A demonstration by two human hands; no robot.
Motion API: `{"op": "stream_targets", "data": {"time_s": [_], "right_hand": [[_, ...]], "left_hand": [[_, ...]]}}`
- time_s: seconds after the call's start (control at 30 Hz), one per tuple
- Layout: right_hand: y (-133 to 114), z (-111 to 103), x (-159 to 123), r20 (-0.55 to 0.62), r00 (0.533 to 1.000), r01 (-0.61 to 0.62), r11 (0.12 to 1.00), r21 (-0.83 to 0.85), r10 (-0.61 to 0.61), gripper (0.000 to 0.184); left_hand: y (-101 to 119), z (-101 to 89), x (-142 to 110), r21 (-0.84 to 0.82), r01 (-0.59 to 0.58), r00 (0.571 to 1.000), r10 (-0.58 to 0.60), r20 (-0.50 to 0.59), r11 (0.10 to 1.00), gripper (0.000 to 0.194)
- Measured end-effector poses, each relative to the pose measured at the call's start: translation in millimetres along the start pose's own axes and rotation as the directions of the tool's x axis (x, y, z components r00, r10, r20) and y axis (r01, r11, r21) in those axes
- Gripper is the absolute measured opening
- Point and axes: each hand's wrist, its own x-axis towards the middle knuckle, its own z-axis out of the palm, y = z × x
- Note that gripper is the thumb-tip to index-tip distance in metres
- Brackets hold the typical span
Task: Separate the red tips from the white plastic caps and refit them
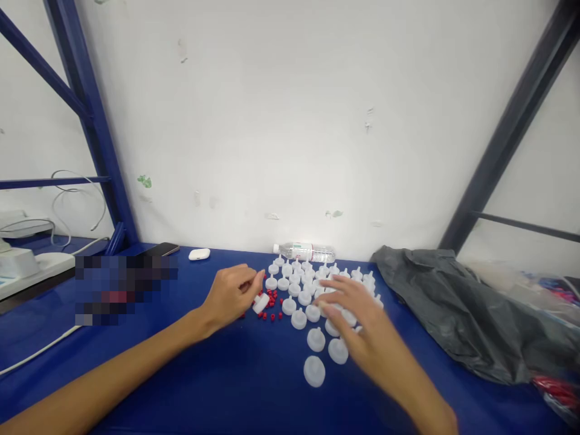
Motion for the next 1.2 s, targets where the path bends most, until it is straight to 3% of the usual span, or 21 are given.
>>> {"op": "stream_targets", "data": {"time_s": [0.1,0.2,0.37,0.47,0.6,0.7,0.83,0.93,1.0,1.07,1.2], "right_hand": [[-43,23,1,0.181,0.979,0.089,0.995,0.047,-0.096,0.025],[-63,42,2,0.22,0.962,0.153,0.987,0.057,-0.162,0.028],[-54,43,4,0.137,0.978,0.154,0.988,0.028,-0.157,0.021],[-37,31,5,0.097,0.99,0.106,0.994,-0.011,-0.105,0.022],[-10,22,4,0.06,0.997,0.041,0.998,-0.05,-0.038,0.024],[9,23,5,0.013,1.0,0.003,0.998,-0.061,-0.002,0.025],[17,24,5,-0.017,1.0,0.011,0.999,-0.051,-0.012,0.025],[15,22,6,-0.021,1.0,0.008,1.0,-0.009,-0.008,0.026],[13,21,6,-0.024,1.0,-0.009,1.0,0.005,0.009,0.026],[13,22,6,-0.014,1.0,-0.026,1.0,0.012,0.026,0.025],[15,23,6,-0.01,0.999,-0.046,0.999,0.008,0.046,0.025]], "left_hand": [[16,2.9,-7,-0.114,-0.087,0.994,0.079,-0.07,0.99,0.045],[25,2.6,-10,-0.192,-0.086,0.995,0.074,-0.069,0.978,0.045],[18,-8.4,-6,-0.279,0.025,0.995,0.002,0.098,0.96,0.041],[6,-21.1,1,-0.251,0.166,0.962,-0.101,0.254,0.954,0.032],[-7,-37.0,11,-0.126,0.346,0.864,-0.263,0.429,0.93,0.024],[-15,-41.8,17,-0.134,0.428,0.786,-0.295,0.543,0.894,0.031],[-28,-41.2,23,-0.132,0.455,0.64,-0.221,0.736,0.881,0.031],[-38,-41.8,25,-0.134,0.47,0.486,-0.129,0.864,0.872,0.027],[-44,-43.1,25,-0.135,0.484,0.407,-0.086,0.909,0.865,0.028],[-48,-44.1,25,-0.138,0.494,0.372,-0.066,0.926,0.859,0.033],[-52,-42.6,24,-0.164,0.501,0.355,-0.03,0.934,0.85,0.038]]}}
